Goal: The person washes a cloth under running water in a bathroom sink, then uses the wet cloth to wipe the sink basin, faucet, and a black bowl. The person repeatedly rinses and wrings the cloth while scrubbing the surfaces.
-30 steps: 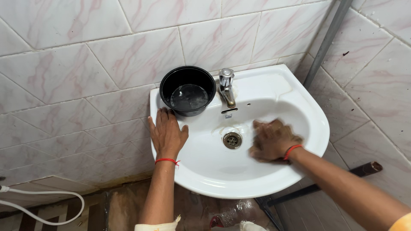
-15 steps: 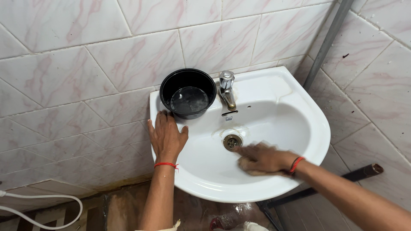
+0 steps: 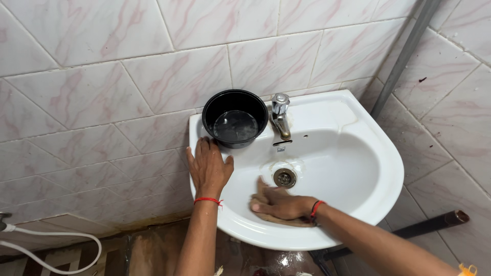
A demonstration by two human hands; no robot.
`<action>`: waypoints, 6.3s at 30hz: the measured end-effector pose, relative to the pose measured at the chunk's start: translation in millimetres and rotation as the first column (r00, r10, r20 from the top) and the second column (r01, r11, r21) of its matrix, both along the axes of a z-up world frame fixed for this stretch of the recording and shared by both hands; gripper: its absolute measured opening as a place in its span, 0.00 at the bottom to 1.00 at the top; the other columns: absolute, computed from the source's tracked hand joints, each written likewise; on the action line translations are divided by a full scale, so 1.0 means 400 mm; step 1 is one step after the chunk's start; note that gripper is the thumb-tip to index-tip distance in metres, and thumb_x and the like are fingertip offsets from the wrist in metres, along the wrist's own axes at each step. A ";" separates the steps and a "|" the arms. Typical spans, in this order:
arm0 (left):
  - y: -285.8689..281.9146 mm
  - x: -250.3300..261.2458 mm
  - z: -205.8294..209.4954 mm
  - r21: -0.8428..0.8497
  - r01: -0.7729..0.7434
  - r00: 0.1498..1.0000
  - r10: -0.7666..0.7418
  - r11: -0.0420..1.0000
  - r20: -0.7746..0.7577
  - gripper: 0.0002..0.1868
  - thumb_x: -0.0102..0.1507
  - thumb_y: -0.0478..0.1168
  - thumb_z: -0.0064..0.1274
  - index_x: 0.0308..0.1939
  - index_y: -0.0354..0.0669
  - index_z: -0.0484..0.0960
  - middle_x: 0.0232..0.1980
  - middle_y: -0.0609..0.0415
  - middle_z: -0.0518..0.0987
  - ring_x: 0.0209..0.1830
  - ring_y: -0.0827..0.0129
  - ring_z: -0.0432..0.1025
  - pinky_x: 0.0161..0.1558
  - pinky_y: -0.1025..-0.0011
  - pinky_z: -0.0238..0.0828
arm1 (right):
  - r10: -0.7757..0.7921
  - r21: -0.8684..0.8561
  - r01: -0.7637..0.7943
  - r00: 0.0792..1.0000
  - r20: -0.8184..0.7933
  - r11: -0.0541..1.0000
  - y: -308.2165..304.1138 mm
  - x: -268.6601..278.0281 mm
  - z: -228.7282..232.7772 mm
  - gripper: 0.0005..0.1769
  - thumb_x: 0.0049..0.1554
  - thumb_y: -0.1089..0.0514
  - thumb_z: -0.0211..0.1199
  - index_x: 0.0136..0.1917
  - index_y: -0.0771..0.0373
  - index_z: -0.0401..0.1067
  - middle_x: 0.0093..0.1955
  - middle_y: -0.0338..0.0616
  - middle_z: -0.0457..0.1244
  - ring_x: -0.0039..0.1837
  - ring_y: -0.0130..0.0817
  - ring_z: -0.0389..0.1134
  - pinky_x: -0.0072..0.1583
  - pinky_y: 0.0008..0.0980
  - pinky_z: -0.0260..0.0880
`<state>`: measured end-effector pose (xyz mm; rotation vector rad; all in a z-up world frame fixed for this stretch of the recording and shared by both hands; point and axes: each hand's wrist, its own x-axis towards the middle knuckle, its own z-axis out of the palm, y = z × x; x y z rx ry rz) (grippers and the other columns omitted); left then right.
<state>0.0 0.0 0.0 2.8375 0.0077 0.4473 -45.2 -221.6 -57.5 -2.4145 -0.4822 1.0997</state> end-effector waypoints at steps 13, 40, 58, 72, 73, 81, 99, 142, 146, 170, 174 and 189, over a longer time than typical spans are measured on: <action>0.001 -0.009 0.002 -0.046 0.013 1.000 -0.014 0.999 -0.013 0.33 0.56 0.47 0.64 0.59 0.29 0.76 0.68 0.38 0.71 0.75 0.54 0.59 0.74 0.44 0.43 | 0.004 -0.415 0.351 0.760 0.649 0.839 -0.286 0.027 0.114 0.24 0.52 0.38 0.64 0.60 0.47 0.73 0.61 0.42 0.64 0.67 0.42 0.64 0.67 0.46 0.67; -0.002 -0.009 0.005 -0.110 0.004 1.000 -0.005 0.994 -0.009 0.30 0.55 0.47 0.65 0.56 0.30 0.78 0.67 0.38 0.72 0.73 0.54 0.61 0.75 0.44 0.42 | 0.027 -0.113 0.051 0.800 0.600 0.992 -0.052 0.095 -0.053 0.31 0.56 0.48 0.63 0.71 0.57 0.66 0.70 0.65 0.55 0.70 0.60 0.55 0.67 0.52 0.55; 0.005 -0.009 0.026 -0.187 -0.004 0.999 0.014 0.982 0.052 0.26 0.55 0.44 0.64 0.53 0.32 0.81 0.60 0.44 0.77 0.65 0.57 0.68 0.73 0.44 0.47 | 0.030 0.239 -0.009 0.996 -0.083 0.971 -0.025 -0.027 0.060 0.58 0.50 0.17 0.48 0.81 0.54 0.52 0.75 0.54 0.56 0.78 0.52 0.54 0.76 0.50 0.53; 0.005 -0.007 0.019 -0.173 -0.006 1.000 0.009 0.985 0.014 0.26 0.56 0.46 0.64 0.52 0.32 0.80 0.61 0.43 0.76 0.67 0.58 0.67 0.73 0.43 0.46 | 0.134 -0.351 -0.075 0.980 0.150 0.933 -0.249 0.070 0.001 0.58 0.54 0.21 0.58 0.81 0.55 0.42 0.81 0.57 0.40 0.82 0.55 0.37 0.79 0.57 0.39; 0.005 -0.006 0.019 -0.168 -0.001 1.000 0.005 0.986 0.024 0.26 0.56 0.45 0.64 0.53 0.32 0.80 0.61 0.43 0.76 0.67 0.58 0.66 0.73 0.43 0.46 | 0.020 -0.153 -0.011 0.998 0.054 0.988 -0.209 0.052 0.017 0.59 0.48 0.20 0.59 0.79 0.56 0.50 0.78 0.54 0.52 0.81 0.48 0.51 0.79 0.45 0.54; 0.005 -0.013 0.033 -0.177 -0.015 1.000 0.011 0.984 -0.021 0.26 0.57 0.46 0.63 0.54 0.32 0.79 0.60 0.45 0.76 0.66 0.59 0.67 0.75 0.45 0.45 | 0.242 0.220 -0.216 0.965 -0.100 0.951 -0.015 -0.075 0.192 0.62 0.52 0.14 0.36 0.86 0.49 0.26 0.88 0.48 0.31 0.87 0.47 0.29 0.81 0.46 0.32; 0.017 -0.015 0.031 -0.213 -0.011 0.999 0.001 0.977 -0.045 0.25 0.57 0.46 0.63 0.54 0.36 0.80 0.59 0.49 0.78 0.64 0.61 0.70 0.75 0.44 0.45 | -0.178 -0.309 0.594 0.620 0.765 0.743 -0.505 -0.104 0.050 0.44 0.52 0.24 0.52 0.77 0.40 0.58 0.83 0.33 0.40 0.84 0.36 0.36 0.79 0.54 0.34; 0.032 -0.019 0.050 -0.328 -0.077 0.996 0.057 0.941 -0.072 0.18 0.59 0.43 0.60 0.50 0.39 0.84 0.54 0.53 0.82 0.59 0.61 0.75 0.75 0.51 0.51 | -0.216 -0.077 0.557 0.441 0.871 0.827 -0.526 0.208 0.105 0.35 0.53 0.39 0.49 0.70 0.54 0.67 0.78 0.38 0.56 0.80 0.34 0.52 0.75 0.49 0.51; 0.014 -0.014 0.059 -0.269 -0.128 0.979 0.077 0.955 -0.191 0.21 0.59 0.47 0.60 0.54 0.42 0.82 0.58 0.56 0.80 0.62 0.65 0.73 0.78 0.51 0.49 | -0.215 0.001 0.540 0.333 0.918 0.841 -0.546 0.182 0.065 0.34 0.54 0.41 0.48 0.71 0.52 0.65 0.79 0.38 0.53 0.82 0.35 0.46 0.75 0.58 0.43; -0.007 0.004 0.052 -0.053 -0.056 0.985 0.047 0.997 -0.166 0.35 0.57 0.47 0.64 0.65 0.39 0.71 0.72 0.51 0.67 0.75 0.65 0.58 0.74 0.40 0.46 | -0.309 -0.059 0.545 0.557 0.771 0.836 -0.355 0.239 0.232 0.31 0.62 0.39 0.46 0.73 0.49 0.65 0.74 0.41 0.61 0.74 0.41 0.62 0.72 0.44 0.63; -0.007 0.005 0.058 -0.074 -0.061 0.985 0.048 0.995 -0.163 0.35 0.57 0.47 0.64 0.65 0.40 0.72 0.72 0.51 0.67 0.75 0.65 0.58 0.74 0.40 0.46 | -0.268 0.057 0.333 0.634 0.725 0.941 -0.464 0.234 0.219 0.39 0.57 0.31 0.52 0.74 0.51 0.61 0.73 0.43 0.59 0.76 0.42 0.57 0.72 0.47 0.57; -0.013 -0.007 0.051 -0.039 -0.067 0.990 0.062 0.997 -0.129 0.32 0.57 0.47 0.64 0.62 0.41 0.73 0.70 0.54 0.70 0.73 0.66 0.61 0.73 0.40 0.49 | -0.319 0.131 0.340 0.587 0.744 0.931 -0.502 0.191 0.279 0.23 0.54 0.45 0.64 0.57 0.60 0.77 0.53 0.46 0.72 0.55 0.45 0.73 0.57 0.42 0.72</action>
